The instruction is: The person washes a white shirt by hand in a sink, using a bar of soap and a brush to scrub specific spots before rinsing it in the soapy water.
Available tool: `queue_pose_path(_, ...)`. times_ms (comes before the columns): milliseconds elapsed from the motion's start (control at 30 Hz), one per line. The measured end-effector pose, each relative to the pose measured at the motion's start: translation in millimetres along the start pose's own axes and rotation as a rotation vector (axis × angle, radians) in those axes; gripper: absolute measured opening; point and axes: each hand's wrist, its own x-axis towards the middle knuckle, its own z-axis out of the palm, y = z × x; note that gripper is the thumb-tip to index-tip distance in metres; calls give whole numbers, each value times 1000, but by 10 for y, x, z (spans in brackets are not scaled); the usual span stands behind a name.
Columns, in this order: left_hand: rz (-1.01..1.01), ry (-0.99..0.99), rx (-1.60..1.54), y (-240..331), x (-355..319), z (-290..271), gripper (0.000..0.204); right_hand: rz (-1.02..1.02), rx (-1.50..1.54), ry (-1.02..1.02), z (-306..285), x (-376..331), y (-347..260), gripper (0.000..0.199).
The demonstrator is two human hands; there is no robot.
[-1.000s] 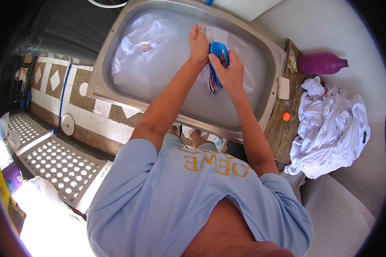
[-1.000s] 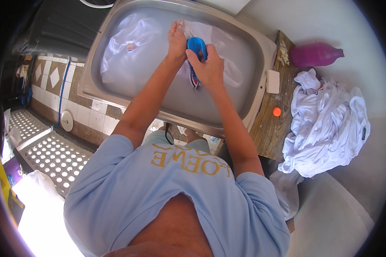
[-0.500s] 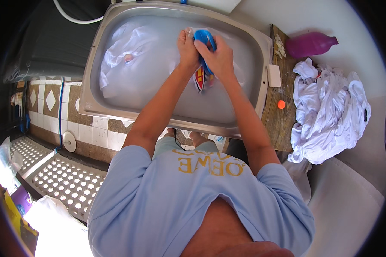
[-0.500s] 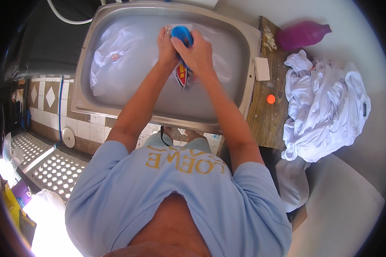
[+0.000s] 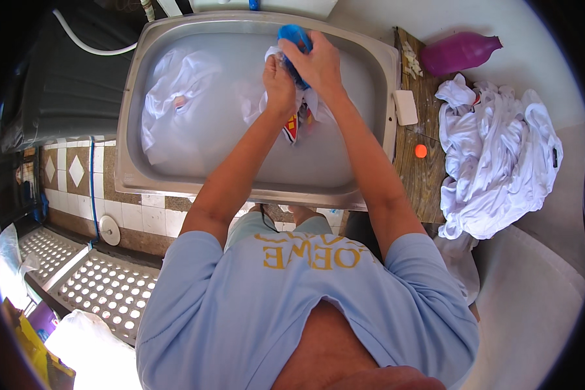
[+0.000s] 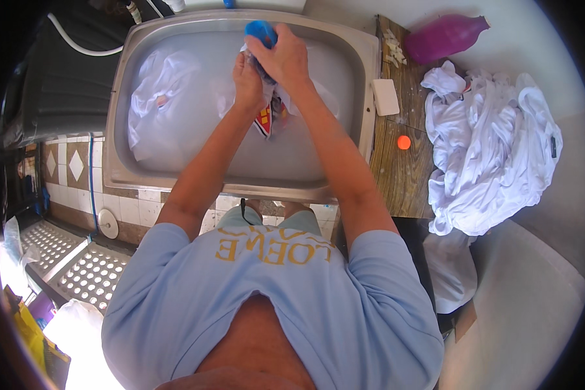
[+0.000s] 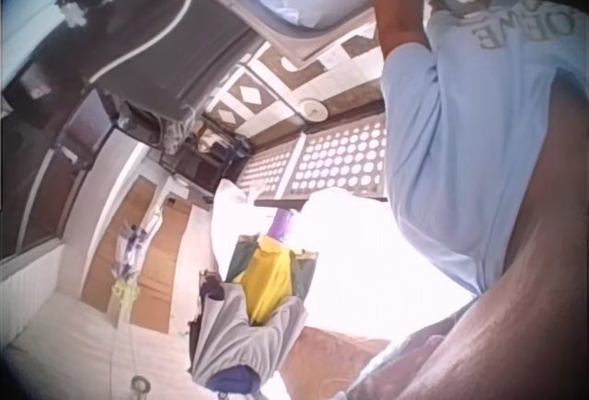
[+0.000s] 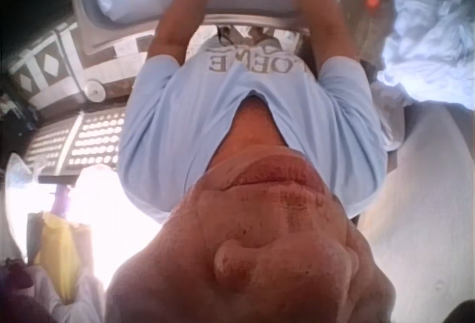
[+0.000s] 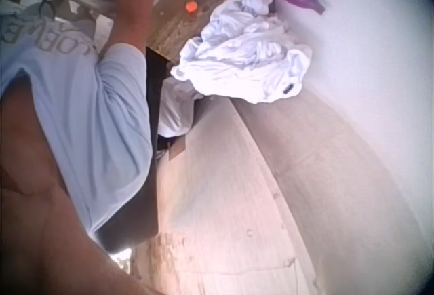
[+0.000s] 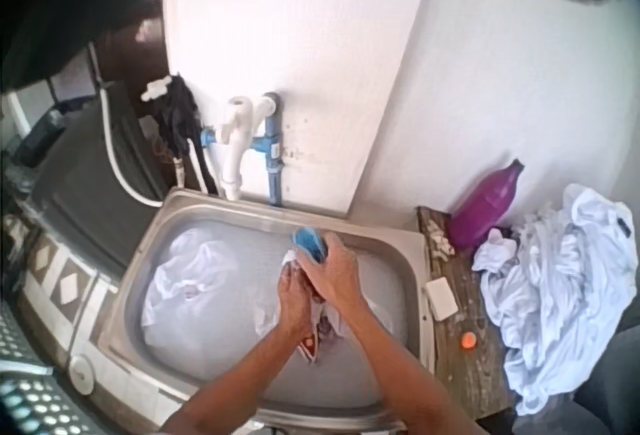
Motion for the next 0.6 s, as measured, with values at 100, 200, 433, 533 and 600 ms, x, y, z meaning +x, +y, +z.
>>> queue_pose_path(100,-72,-29,-14,27,48,-60,18,72,3,-21,29,-8,69,47)
queue_pose_path(200,-214,-51,-31,278,78,-173,18,92,83,-89,-11,-453,155,48)
queue_pose_path(433,-397,-227,-51,430,63,-13,27,13,64,293,-1571,-330,705,27)
queue_pose_path(533,-460,-295,-1,460,35,34,40,21,-280,347,-2064,-259,1078,32)
queue_pose_path(600,-517,-334,-7,523,31,39,41,40,-540,358,-2136,-262,1125,36)
